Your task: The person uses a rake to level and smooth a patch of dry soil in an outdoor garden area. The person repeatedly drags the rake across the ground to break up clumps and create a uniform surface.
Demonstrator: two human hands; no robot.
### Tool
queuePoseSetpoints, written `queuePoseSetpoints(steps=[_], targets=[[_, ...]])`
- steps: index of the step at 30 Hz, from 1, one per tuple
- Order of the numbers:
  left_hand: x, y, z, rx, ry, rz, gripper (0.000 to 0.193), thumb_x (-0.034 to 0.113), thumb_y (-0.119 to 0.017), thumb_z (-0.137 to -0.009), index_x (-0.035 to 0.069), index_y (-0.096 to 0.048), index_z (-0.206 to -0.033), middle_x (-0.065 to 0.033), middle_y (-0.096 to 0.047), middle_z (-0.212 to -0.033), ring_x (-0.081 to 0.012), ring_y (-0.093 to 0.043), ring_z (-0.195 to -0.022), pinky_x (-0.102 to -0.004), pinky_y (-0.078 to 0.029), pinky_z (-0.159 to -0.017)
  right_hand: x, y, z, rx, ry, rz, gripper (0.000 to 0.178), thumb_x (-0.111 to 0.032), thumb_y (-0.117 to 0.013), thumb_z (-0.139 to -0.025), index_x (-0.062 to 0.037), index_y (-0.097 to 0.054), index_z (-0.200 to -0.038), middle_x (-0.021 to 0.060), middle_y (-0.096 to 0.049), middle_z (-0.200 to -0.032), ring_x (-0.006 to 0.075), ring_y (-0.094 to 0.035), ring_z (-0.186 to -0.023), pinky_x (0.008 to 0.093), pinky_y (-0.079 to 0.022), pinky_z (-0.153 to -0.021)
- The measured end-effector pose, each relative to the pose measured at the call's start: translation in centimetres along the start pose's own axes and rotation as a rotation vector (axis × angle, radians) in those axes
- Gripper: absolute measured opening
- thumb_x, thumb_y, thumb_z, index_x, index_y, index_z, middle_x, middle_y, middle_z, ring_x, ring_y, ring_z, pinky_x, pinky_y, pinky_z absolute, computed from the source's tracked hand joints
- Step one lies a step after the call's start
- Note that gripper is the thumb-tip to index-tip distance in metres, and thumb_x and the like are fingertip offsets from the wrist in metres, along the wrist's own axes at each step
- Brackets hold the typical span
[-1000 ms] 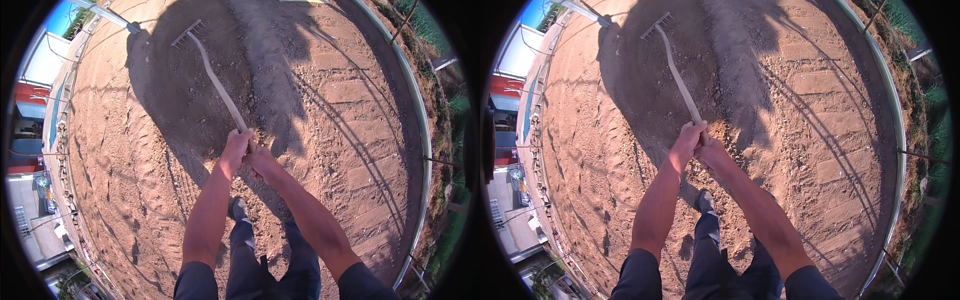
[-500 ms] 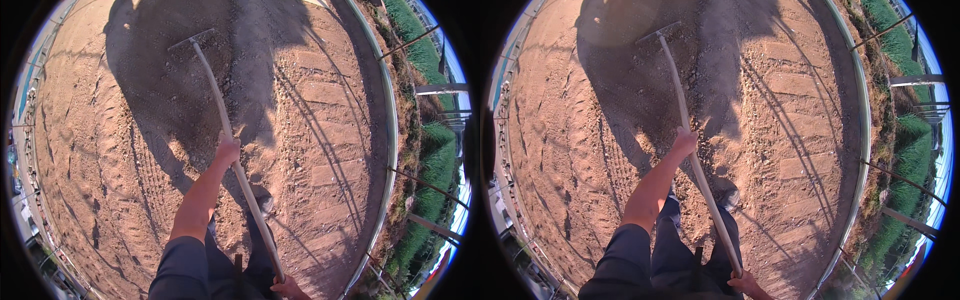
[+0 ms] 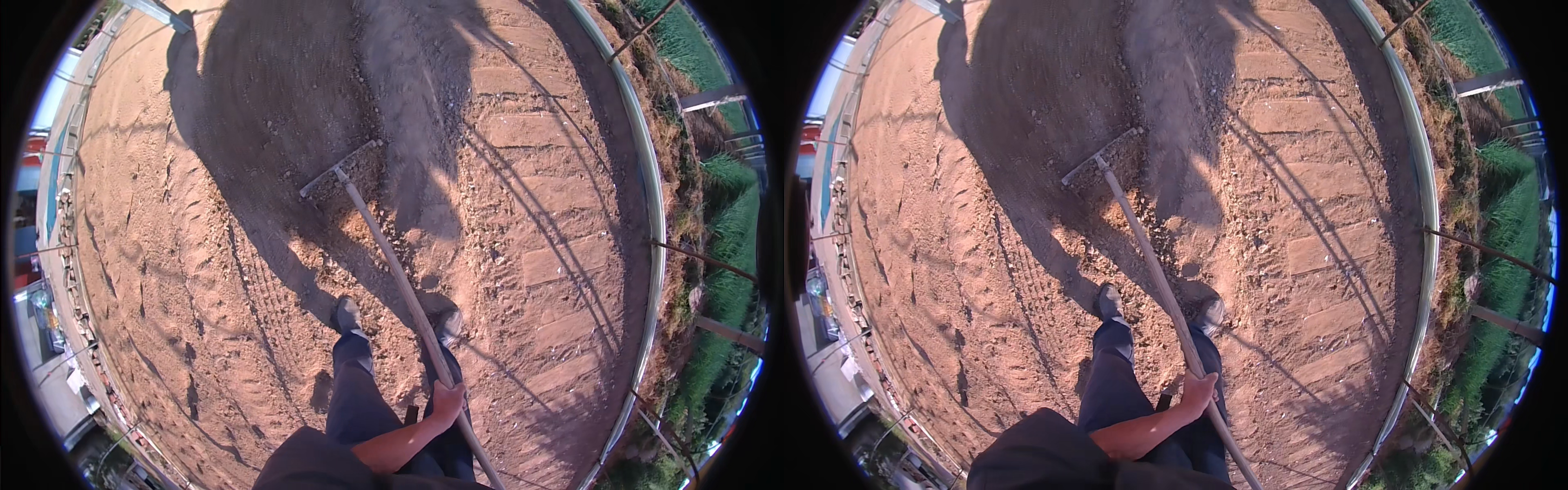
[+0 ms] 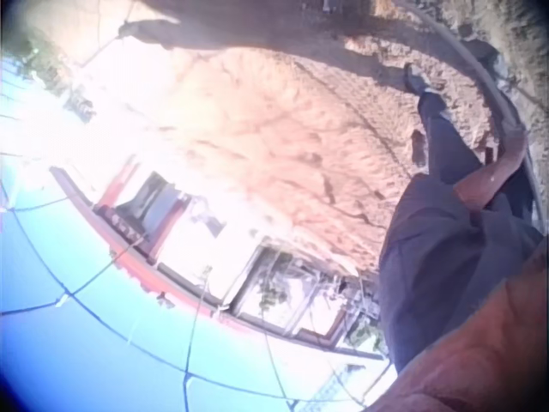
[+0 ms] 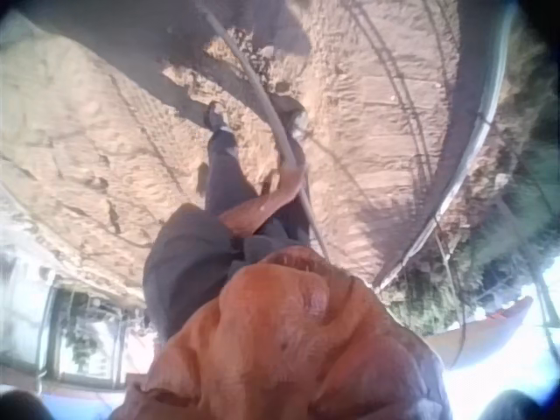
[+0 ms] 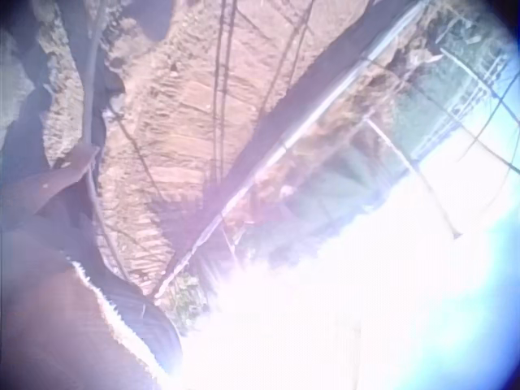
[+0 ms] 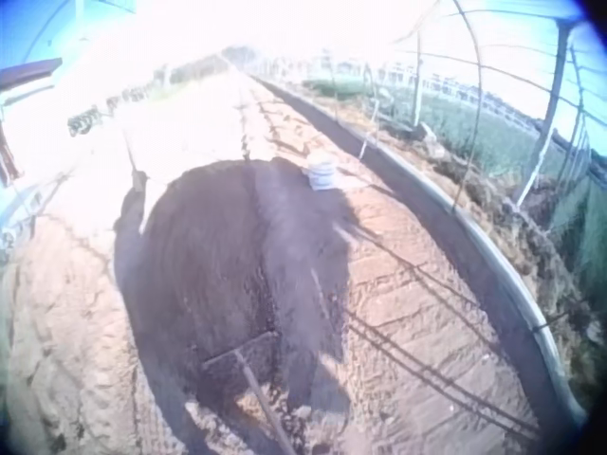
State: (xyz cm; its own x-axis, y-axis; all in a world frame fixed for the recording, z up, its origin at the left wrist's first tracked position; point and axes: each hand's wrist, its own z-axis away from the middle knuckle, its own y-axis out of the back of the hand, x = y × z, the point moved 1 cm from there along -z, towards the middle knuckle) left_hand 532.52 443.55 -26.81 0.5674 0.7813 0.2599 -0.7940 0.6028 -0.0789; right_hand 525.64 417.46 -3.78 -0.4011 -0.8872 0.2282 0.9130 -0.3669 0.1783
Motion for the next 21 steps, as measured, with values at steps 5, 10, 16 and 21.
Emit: queuePoseSetpoints(steps=[5,10,16,21], targets=[[-2.8,-0.8,4.8,-0.054,0.374,0.131,0.015,0.006,-0.063,-0.078,0.005,-0.048,-0.079,-0.0051,-0.048,-0.059,-0.0184,-0.051,-0.047,-0.035,-0.046,-0.044,5.6,0.7,0.1,0.124,-0.041,0.227,0.023,-0.016,-0.077,-0.065,-0.0064,-0.06,-0.078,0.0031,-0.056,-0.061,0.0142,-0.055,-0.05,0.0293,-0.046,-0.049],[2.5,2.0,1.1,-0.075,0.273,0.206,0.016,0.007,-0.064,-0.077,0.007,-0.048,-0.074,-0.0043,-0.048,-0.06,-0.0175,-0.051,-0.05,-0.0346,-0.045,-0.045,8.3,1.8,-0.2,0.161,-0.039,0.373,0.023,-0.017,-0.077,-0.065,-0.0059,-0.062,-0.078,0.0045,-0.058,-0.061,0.0153,-0.056,-0.051,0.0304,-0.047,-0.051],[20.5,11.6,-9.7,0.23,-0.263,0.104,0.021,0.015,-0.063,-0.078,0.004,-0.045,-0.077,-0.0057,-0.047,-0.055,-0.0154,-0.047,-0.041,-0.0306,-0.04,-0.036,-6.1,1.9,-6.6,0.115,0.237,0.291,0.023,-0.025,-0.075,-0.063,-0.0072,-0.067,-0.076,0.0105,-0.068,-0.073,0.0237,-0.068,-0.074,0.0359,-0.051,-0.066],[32.4,25.7,-16.6,0.59,-0.461,-0.248,0.036,0.019,-0.059,-0.077,-0.011,-0.051,-0.095,-0.0162,-0.059,-0.072,-0.0246,-0.058,-0.057,-0.0394,-0.047,-0.05,-25.9,-1.3,-2.6,-0.253,0.426,-0.03,0.02,-0.016,-0.071,-0.065,-0.0043,-0.06,-0.076,0.0041,-0.056,-0.06,0.0144,-0.056,-0.057,0.0305,-0.046,-0.056]])
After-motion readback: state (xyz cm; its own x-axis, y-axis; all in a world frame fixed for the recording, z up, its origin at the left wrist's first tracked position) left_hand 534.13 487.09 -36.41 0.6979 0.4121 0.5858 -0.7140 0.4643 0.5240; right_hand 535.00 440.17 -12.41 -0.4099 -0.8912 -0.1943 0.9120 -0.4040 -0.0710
